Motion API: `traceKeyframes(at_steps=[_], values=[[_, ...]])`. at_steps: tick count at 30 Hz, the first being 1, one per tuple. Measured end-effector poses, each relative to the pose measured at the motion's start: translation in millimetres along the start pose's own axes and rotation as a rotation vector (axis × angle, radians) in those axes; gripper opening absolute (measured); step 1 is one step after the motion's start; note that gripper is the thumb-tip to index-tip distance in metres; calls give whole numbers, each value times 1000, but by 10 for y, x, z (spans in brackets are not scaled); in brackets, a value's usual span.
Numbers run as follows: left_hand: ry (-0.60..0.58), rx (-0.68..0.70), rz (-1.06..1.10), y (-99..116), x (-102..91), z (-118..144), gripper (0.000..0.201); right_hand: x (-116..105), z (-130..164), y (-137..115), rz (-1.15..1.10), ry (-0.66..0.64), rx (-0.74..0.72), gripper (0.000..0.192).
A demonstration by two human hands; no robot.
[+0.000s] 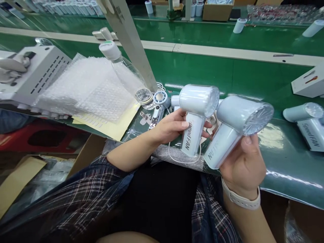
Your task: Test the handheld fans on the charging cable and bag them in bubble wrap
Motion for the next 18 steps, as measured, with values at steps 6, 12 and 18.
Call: traceKeyframes(at_steps=[6,12,18], values=[[27,6,-79,-29,-63,1,65,-42,11,87,120,232,25,18],[2,4,-117,30,-71,3,60,-40,19,48,168,265,83,20],[-5,104,-589,108,-98,31,53,-157,149,-12,519,48,-188,44]])
Point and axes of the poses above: each hand's wrist, its own z-axis away from the middle knuckle, its own x-axis out of the palm, y = z × x, the point moved 1 cm from there along -z, towards the middle knuckle, and after that the axes turned 9 degrees about -y, right-handed, at the moved point
